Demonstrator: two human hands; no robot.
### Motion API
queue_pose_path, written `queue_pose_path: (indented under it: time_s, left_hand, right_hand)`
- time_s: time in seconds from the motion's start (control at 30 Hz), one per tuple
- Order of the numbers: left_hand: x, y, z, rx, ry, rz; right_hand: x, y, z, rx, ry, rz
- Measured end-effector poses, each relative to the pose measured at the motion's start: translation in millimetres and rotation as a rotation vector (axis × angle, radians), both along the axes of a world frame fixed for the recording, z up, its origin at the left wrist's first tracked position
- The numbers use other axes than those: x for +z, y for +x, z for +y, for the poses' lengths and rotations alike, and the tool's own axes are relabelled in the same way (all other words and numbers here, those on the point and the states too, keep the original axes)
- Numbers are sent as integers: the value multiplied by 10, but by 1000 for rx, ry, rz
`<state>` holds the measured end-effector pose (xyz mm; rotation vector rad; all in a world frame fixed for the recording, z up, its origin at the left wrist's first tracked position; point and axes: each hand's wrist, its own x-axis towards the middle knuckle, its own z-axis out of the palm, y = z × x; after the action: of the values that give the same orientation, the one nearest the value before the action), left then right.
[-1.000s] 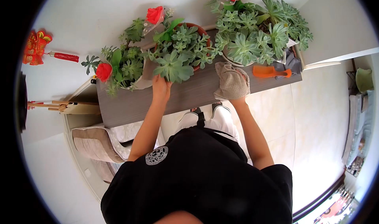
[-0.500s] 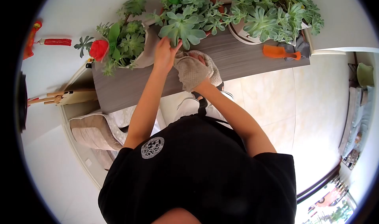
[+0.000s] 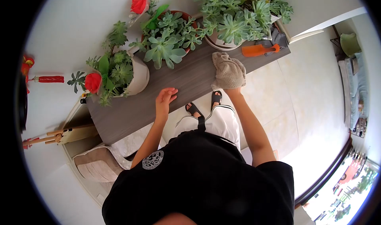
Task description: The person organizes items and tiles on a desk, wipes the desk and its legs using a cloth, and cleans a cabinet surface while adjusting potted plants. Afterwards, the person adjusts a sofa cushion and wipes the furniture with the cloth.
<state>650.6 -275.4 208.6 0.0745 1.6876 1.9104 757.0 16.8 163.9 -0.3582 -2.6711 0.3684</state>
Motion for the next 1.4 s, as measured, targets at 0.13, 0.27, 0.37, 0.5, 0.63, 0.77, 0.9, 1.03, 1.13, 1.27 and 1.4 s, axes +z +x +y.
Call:
queue_pose_path:
  time_s: [0.13,0.27,0.37,0.5,0.63,0.77,0.9,1.03,1.13,1.27,1.4]
  left_hand:
    - [221,56,306,-41,18,150]
    - [489,166,996,-276,57,418]
    - [728,268,1816,-541,-106,652]
    - [242,399,2929,-543,-266,1268]
    - [-107,454,3653,-471,-655,1559]
    - [-140,464,3963,-566,-889,1508]
    - [80,495,3969,-578,-887,1344]
    - [311,573,3637,-478,-755,1218]
    - [828,765,3251,-286,-687,1156]
    - [1159,902,2535,-370,-930,1136]
    - [617,685,1453,-310,-1231,1021]
  right_hand:
    - [-181,-108,-445,-21,-81,-12]
    - [109,-237,-930,121,-143,-95]
    - [30,-267,-1036,222,-208,-67]
    - [-119,-228,-849,349,-276,-28]
    - [-221,-53,-455,448,-340,-74]
    - [-452,49,160,452,-403,-22]
    - [-242,289,692,445,-508,42]
    - [-157,350,1070,391,-77,42]
    - [-15,402,1320,420,-297,32]
    - [180,462,1698,488,-342,294]
    - [9,441,1910,455,-512,256]
